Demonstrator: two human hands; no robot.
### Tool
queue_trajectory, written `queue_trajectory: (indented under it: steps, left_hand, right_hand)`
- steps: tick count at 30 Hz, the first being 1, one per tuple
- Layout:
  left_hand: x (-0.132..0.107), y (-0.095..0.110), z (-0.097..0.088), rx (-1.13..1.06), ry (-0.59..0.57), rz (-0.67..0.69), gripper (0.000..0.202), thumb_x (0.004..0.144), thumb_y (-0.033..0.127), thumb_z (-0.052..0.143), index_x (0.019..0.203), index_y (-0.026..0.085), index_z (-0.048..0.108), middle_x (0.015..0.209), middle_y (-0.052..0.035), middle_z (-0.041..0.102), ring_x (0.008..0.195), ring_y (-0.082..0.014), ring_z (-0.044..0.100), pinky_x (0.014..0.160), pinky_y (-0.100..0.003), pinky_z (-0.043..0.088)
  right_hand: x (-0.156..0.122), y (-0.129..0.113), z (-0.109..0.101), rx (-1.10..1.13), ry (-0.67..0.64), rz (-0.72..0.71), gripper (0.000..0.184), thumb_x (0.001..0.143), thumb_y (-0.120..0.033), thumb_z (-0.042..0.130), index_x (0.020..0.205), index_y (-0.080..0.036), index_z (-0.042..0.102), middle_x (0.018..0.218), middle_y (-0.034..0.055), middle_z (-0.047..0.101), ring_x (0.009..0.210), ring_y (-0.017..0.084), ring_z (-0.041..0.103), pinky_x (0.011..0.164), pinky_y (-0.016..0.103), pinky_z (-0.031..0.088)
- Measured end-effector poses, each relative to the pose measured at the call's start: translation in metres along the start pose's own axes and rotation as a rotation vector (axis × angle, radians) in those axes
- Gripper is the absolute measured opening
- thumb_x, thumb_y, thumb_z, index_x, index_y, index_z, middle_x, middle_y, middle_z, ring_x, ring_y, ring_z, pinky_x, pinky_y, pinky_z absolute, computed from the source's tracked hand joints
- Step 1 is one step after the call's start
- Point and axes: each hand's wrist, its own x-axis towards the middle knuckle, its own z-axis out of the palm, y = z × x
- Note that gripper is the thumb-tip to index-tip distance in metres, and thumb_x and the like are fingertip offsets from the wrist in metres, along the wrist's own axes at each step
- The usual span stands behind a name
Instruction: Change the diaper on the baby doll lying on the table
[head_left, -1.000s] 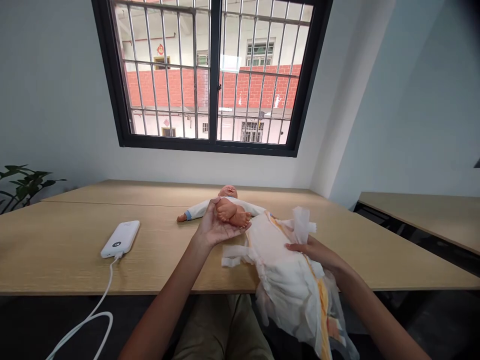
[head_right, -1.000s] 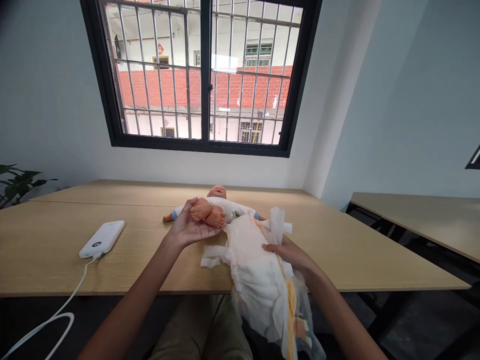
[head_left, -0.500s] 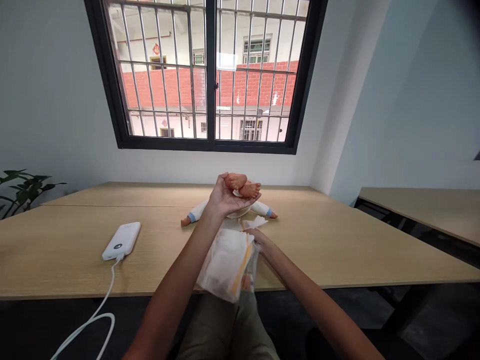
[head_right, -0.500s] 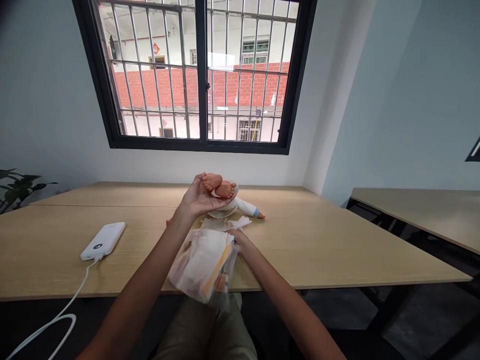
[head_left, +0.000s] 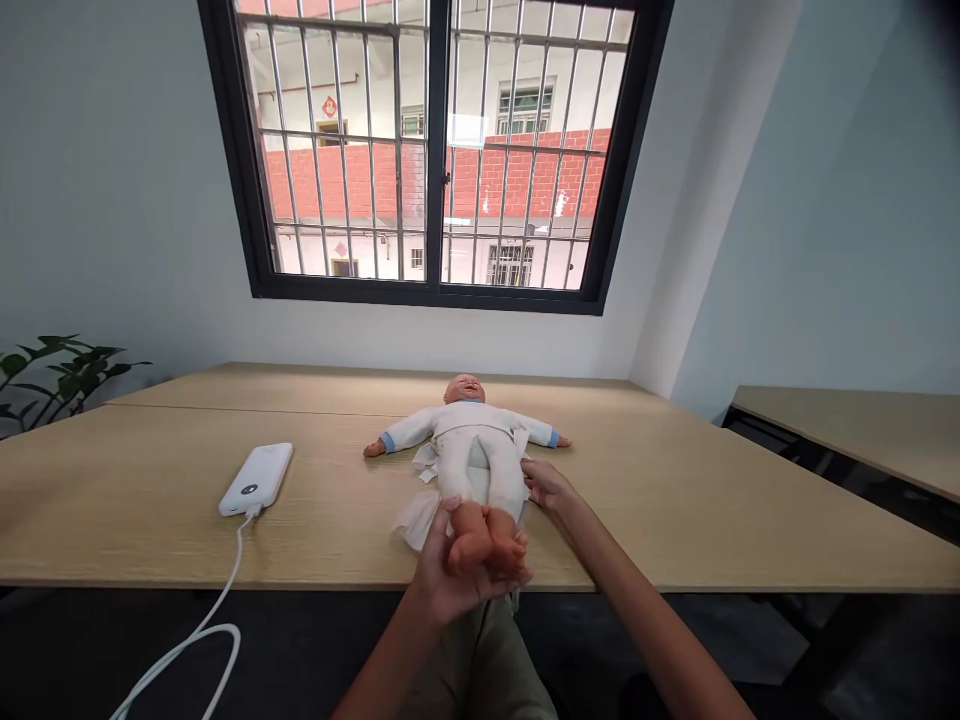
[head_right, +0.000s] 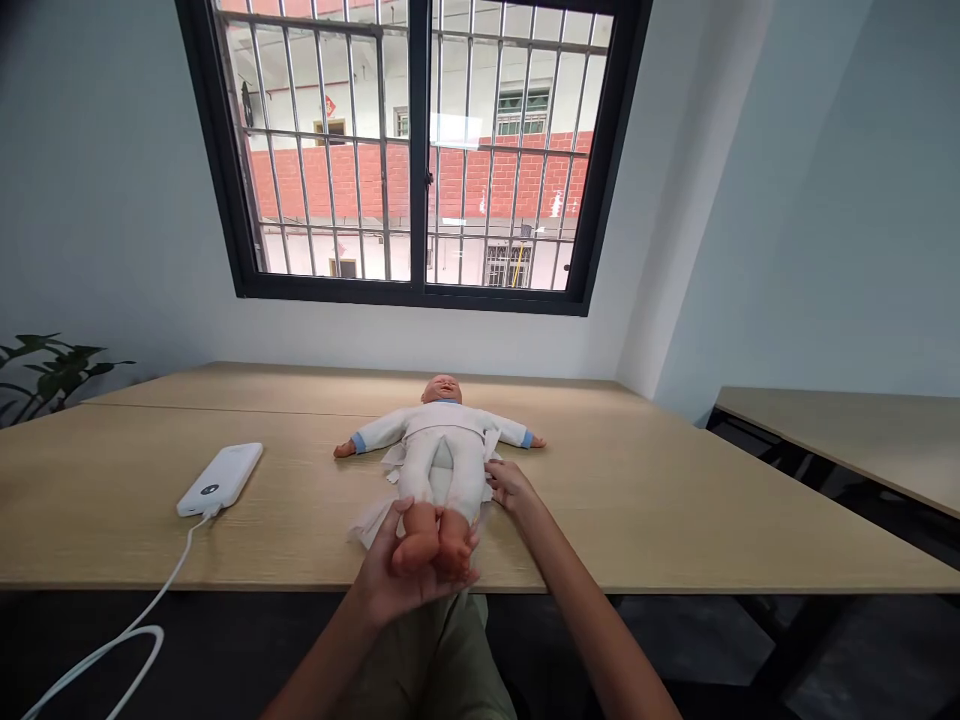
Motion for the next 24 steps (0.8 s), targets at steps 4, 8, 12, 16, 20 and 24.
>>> queue_trajectory:
  steps: [4, 8, 12, 16, 20, 24]
  left_hand:
    - [-0.011, -0.004, -0.01, 0.062, 0.076, -0.017, 0.062, 0.083, 0.063, 0.052, 0.101, 0.004, 0.062, 0.111, -0.0241, 0.067, 0.107, -0.0324, 0.063, 0.106, -0.049, 0.037]
    - [-0.024, -0.001, -0.007, 0.153, 0.168, -0.012, 0.047, 0.085, 0.052, 0.057, 0.084, 0.005, 0.063, 0.104, -0.0233, 0.068, 0.105, -0.0323, 0.065, 0.103, -0.043, 0.042]
    - [-0.042, 0.002, 0.001, 0.196, 0.364, 0.061, 0.021, 0.088, 0.032, 0.059, 0.091, 0.011, 0.058, 0.084, -0.0096, 0.068, 0.087, -0.0233, 0.07, 0.094, -0.036, 0.05]
    - [-0.052, 0.01, 0.005, 0.377, 0.47, 0.268, 0.041, 0.077, 0.018, 0.072, 0.11, 0.014, 0.048, 0.077, -0.0029, 0.063, 0.079, -0.021, 0.069, 0.085, -0.035, 0.054]
    - [-0.054, 0.027, -0.007, 0.812, 0.619, 0.558, 0.097, 0.06, 0.021, 0.085, 0.137, 0.021, 0.025, 0.083, 0.0005, 0.062, 0.079, -0.0204, 0.066, 0.082, -0.036, 0.052]
    - [-0.058, 0.048, -0.028, 1.173, 0.743, 0.69, 0.097, 0.057, 0.032, 0.083, 0.138, 0.018, 0.032, 0.088, -0.0018, 0.063, 0.091, -0.0227, 0.064, 0.094, -0.037, 0.044]
  right_hand:
    - [-0.019, 0.01, -0.008, -0.156, 0.333, -0.145, 0.045, 0.072, -0.029, 0.06, 0.115, -0.015, 0.055, 0.114, 0.0145, 0.064, 0.105, 0.026, 0.062, 0.086, 0.041, 0.053]
    - [-0.058, -0.005, 0.009, -0.472, 0.193, -0.616, 0.029, 0.089, -0.03, 0.047, 0.111, -0.021, 0.063, 0.122, 0.0102, 0.063, 0.117, 0.024, 0.054, 0.104, 0.045, 0.039]
    - [-0.087, -0.019, 0.028, -0.681, -0.093, -0.666, 0.026, 0.093, -0.021, 0.043, 0.102, -0.023, 0.067, 0.106, 0.0054, 0.071, 0.107, 0.022, 0.061, 0.109, 0.048, 0.031]
    - [-0.093, -0.019, 0.026, -0.778, -0.159, -0.629, 0.026, 0.092, -0.018, 0.043, 0.105, -0.022, 0.066, 0.106, 0.0042, 0.071, 0.105, 0.02, 0.063, 0.112, 0.049, 0.024]
    - [-0.091, -0.017, 0.007, -0.848, -0.168, -0.604, 0.027, 0.094, -0.02, 0.041, 0.107, -0.022, 0.065, 0.11, 0.0052, 0.07, 0.109, 0.02, 0.061, 0.112, 0.048, 0.026]
    - [-0.087, -0.016, -0.013, -1.087, -0.16, -0.589, 0.038, 0.087, -0.008, 0.04, 0.117, -0.02, 0.062, 0.115, 0.0089, 0.068, 0.113, 0.023, 0.059, 0.113, 0.05, 0.026]
